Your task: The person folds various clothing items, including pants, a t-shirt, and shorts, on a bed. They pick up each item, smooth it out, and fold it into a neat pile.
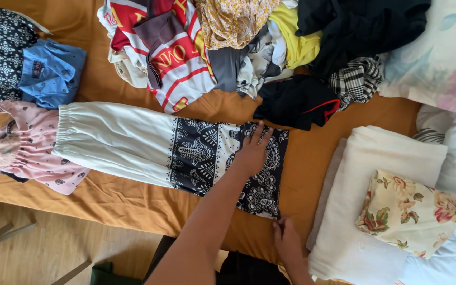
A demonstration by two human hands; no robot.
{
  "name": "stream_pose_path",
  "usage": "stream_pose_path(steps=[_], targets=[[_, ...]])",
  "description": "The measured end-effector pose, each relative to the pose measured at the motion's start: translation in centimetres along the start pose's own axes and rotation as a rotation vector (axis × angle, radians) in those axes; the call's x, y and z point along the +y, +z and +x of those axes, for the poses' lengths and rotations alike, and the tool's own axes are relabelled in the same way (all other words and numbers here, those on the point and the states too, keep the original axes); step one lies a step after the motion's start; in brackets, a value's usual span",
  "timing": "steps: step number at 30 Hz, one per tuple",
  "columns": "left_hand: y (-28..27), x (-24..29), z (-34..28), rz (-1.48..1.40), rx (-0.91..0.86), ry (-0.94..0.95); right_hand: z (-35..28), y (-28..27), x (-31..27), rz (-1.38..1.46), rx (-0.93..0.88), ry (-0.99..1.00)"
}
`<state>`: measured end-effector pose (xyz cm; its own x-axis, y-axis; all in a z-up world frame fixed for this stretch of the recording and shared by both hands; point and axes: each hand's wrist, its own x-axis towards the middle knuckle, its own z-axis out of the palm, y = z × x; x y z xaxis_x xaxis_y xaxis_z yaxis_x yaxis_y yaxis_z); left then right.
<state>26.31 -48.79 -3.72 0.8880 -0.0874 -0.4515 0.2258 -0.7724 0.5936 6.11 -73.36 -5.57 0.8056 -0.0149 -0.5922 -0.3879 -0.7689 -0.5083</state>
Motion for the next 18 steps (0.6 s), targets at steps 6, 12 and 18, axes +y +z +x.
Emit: stream_pose_path(steps=[6, 12, 18], targets=[[7.0, -3.1, -11.1, 0.241, 0.266, 0.447, 1.6, -2.5, -4.3, -0.052, 0.246, -0.458], [8.3, -5.3, -17.8, 0.216, 0.252, 0.385, 4.2, -2.3, -5.3, -0.500, 0.047, -0.544], [7.7, -2.7, -14.6, 0.320, 0.337, 0.296, 3.3, -2.1, -7.8, -0.454, 0.088, -0.591]])
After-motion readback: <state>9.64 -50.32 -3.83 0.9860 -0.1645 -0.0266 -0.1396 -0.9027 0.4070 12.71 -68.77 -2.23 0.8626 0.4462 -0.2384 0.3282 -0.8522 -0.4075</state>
